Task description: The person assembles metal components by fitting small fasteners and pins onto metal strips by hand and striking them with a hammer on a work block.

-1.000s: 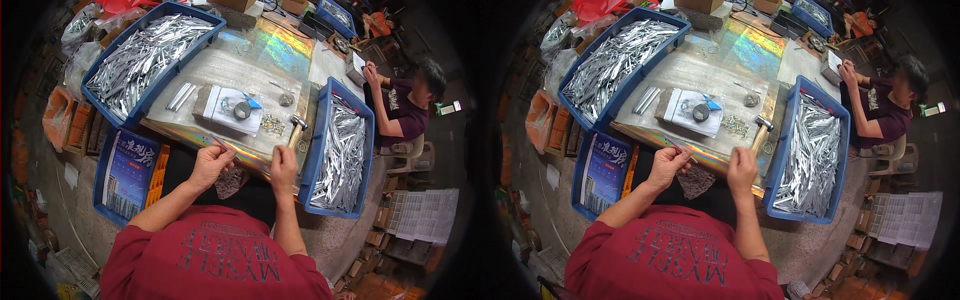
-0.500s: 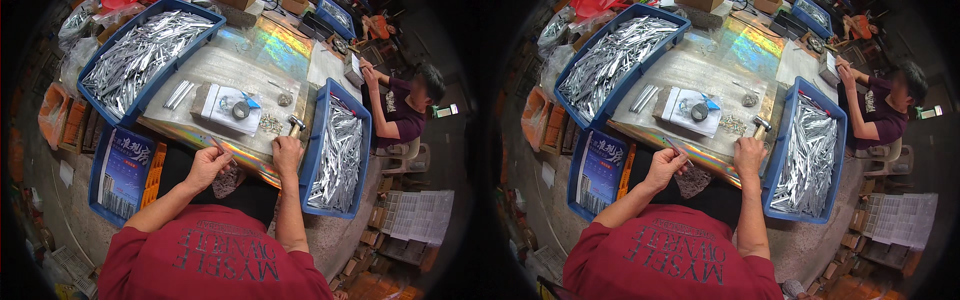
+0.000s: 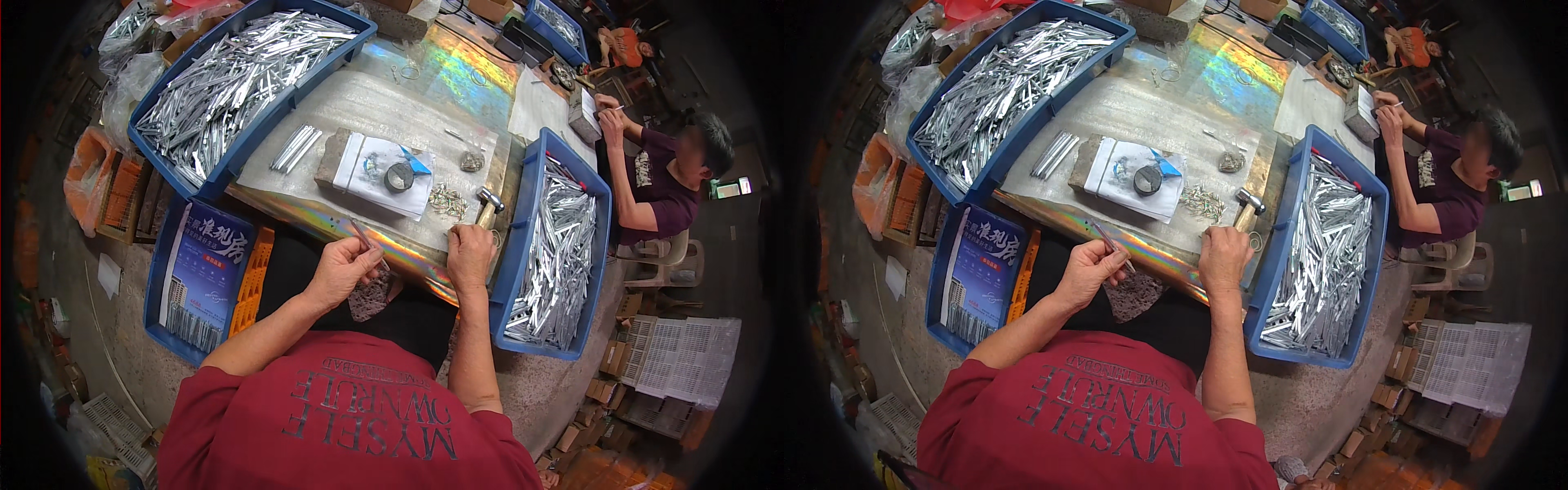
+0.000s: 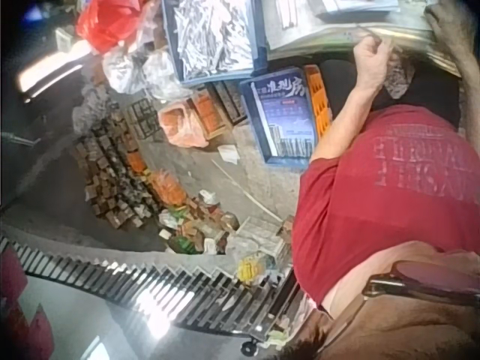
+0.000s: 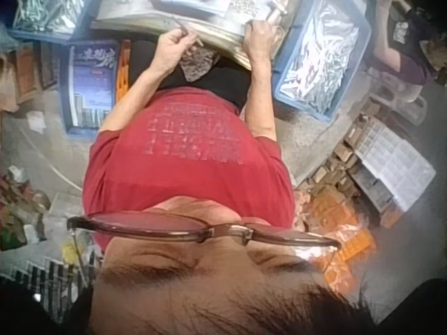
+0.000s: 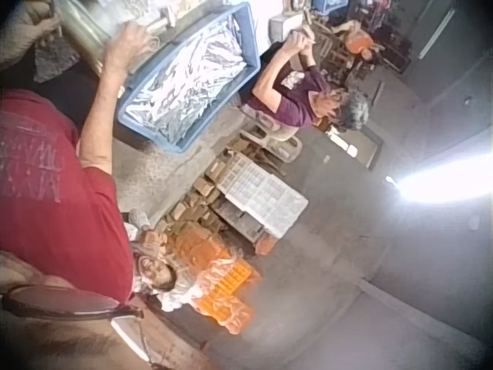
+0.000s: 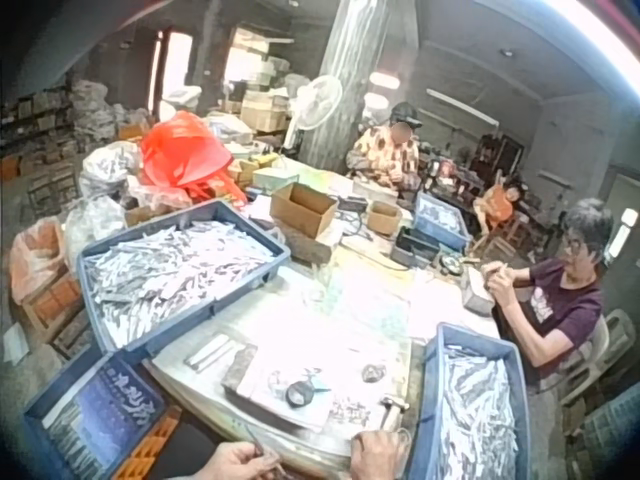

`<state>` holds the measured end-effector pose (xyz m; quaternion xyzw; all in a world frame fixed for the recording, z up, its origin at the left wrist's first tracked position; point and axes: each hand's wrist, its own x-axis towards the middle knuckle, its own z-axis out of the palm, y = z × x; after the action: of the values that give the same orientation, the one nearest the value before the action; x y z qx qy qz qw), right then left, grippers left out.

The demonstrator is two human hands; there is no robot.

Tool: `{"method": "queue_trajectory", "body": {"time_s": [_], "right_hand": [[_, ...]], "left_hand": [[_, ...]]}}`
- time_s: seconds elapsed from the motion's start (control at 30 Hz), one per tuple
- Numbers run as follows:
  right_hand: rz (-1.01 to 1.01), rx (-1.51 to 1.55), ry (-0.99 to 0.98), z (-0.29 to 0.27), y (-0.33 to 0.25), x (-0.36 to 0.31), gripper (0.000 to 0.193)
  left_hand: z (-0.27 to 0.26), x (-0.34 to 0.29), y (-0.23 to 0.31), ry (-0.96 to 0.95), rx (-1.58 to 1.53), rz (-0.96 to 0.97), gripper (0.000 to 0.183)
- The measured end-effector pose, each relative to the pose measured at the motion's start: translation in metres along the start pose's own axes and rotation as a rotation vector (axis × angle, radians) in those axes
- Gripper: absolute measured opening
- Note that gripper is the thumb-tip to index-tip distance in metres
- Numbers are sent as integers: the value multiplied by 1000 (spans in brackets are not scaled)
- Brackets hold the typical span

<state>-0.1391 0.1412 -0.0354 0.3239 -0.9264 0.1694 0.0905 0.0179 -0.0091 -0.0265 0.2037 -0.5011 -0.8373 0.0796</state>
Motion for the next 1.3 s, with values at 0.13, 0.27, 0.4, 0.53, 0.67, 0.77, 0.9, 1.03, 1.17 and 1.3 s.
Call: {"method": "queue_trajectory", "body": {"time_s": [0.13, 0.27, 0.4, 0.53, 0.67, 0.77, 0.9, 1.03, 1.17, 1.3], "right_hand": [[-13, -76, -26, 0, -7, 5, 6], [-99, -176, -43, 2, -8, 5, 3], [-142, -212, -64, 6, -8, 5, 3], [-144, -175, -63, 6, -6, 3, 4], [-46, 100, 51, 3, -3, 4, 6], [-8, 287, 76, 1, 0, 4, 6], [137, 614, 102, 2, -4, 0, 7], [230, 1010, 44, -5, -18, -7, 10], [260, 1417, -138, -22, -48, -22, 17], [297, 1574, -277, -26, -61, -36, 19]], "left_hand": [[0, -1, -4, -18, -3, -3, 16], [1, 0, -3, -18, 1, -10, 16], [2, 0, -4, -19, -30, -16, 16], [2, -1, -4, -24, 0, -20, 16], [1, -1, -3, -5, -12, -13, 16], [1, 0, -2, -4, -20, -8, 16], [3, 2, -1, -1, -38, -14, 16], [5, 7, 0, -9, -70, -38, 16], [12, 12, 5, -6, -242, -63, 13], [15, 12, 7, -17, -346, -86, 13]]}}
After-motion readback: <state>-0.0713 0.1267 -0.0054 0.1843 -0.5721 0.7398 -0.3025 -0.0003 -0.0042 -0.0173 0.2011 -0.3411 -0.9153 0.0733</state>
